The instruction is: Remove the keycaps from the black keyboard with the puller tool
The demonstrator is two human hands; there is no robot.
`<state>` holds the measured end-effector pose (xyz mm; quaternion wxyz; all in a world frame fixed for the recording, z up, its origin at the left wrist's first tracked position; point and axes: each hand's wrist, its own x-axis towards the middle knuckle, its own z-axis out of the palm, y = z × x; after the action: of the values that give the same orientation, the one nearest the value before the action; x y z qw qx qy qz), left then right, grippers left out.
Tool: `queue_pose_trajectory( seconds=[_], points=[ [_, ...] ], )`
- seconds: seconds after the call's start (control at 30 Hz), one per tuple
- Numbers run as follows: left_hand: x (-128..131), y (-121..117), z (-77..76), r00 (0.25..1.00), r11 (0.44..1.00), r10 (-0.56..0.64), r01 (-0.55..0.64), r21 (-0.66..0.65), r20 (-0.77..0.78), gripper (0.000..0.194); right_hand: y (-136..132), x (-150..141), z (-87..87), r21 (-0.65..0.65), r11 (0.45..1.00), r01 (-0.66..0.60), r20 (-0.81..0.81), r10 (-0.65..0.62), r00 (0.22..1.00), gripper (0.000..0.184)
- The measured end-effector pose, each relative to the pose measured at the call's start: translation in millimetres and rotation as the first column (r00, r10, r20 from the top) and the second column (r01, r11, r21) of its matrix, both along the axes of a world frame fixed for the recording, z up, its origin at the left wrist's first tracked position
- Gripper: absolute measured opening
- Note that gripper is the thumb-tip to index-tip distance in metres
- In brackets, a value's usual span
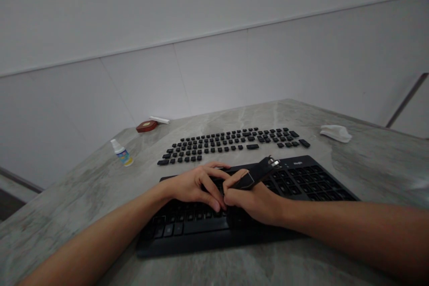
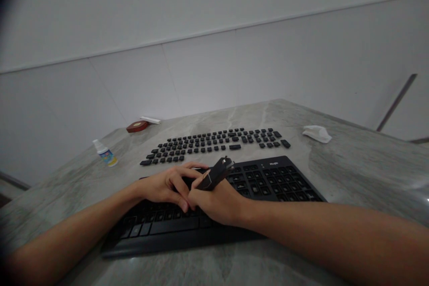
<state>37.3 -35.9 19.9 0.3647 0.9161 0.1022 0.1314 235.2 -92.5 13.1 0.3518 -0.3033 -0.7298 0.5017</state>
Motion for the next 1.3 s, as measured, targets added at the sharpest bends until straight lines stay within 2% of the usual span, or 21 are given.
queue_pose_trajectory(
  seconds=[0.13,0.33,0.4,0.53,0.63,0.8,0.87,0.93,1.0,1.07,1.17,1.3],
  points=[
    [-3,2,-0.7,1.0,0.997,0.02,-0.019,-0.071,0.012,0.012,-1,0,2.3,-0.005,1.0,0.015,0.007,-0.015,1.0,0.015],
    [-11,7,-0.4,0.99,0.962,0.096,-0.064,-0.265,0.108,0.019,-1,3,4.6,-0.086,0.994,0.061,-0.049,-0.066,0.997,0.02],
    [-12,7,0.1,0.989,0.965,0.108,-0.08,-0.251,0.1,0.022,0,4,3.8,-0.102,0.991,0.083,-0.079,-0.091,0.993,0.02],
    [-8,4,1.2,0.995,0.99,0.095,-0.09,-0.11,0.043,0.027,2,4,1.7,-0.13,0.987,0.098,-0.151,-0.118,0.981,0.02],
    [-5,1,2.3,0.997,0.996,0.082,-0.082,-0.016,0.004,0.024,2,6,1.6,-0.143,0.986,0.089,-0.156,-0.112,0.981,0.019],
    [-5,1,1.5,0.996,0.996,0.083,-0.081,-0.035,0.032,0.016,-1,7,4.9,-0.131,0.987,0.098,-0.126,-0.114,0.985,0.02],
    [-6,2,-1.0,0.989,0.988,0.133,-0.126,-0.09,0.072,0.016,-1,7,6.3,-0.137,0.985,0.107,-0.109,-0.122,0.986,0.02],
    [-7,3,-4.8,0.964,0.962,0.244,-0.227,-0.152,0.102,0.016,-1,7,7.1,-0.136,0.985,0.105,-0.096,-0.118,0.988,0.021],
    [-8,5,-9.0,0.92,0.909,0.377,-0.346,-0.23,0.108,0.018,-1,7,7.3,-0.118,0.988,0.096,-0.082,-0.106,0.991,0.022],
    [-9,6,-12.9,0.873,0.85,0.472,-0.415,-0.325,0.121,0.021,0,8,7.1,-0.085,0.992,0.092,-0.066,-0.097,0.993,0.023],
    [-10,9,-17.0,0.827,0.809,0.527,-0.418,-0.413,0.195,0.028,1,9,6.9,-0.056,0.994,0.093,-0.044,-0.096,0.994,0.022],
    [-11,12,-20.2,0.792,0.805,0.558,-0.442,-0.397,0.248,0.02,1,9,8.3,-0.051,0.994,0.093,-0.02,-0.095,0.995,0.021]
  ],
)
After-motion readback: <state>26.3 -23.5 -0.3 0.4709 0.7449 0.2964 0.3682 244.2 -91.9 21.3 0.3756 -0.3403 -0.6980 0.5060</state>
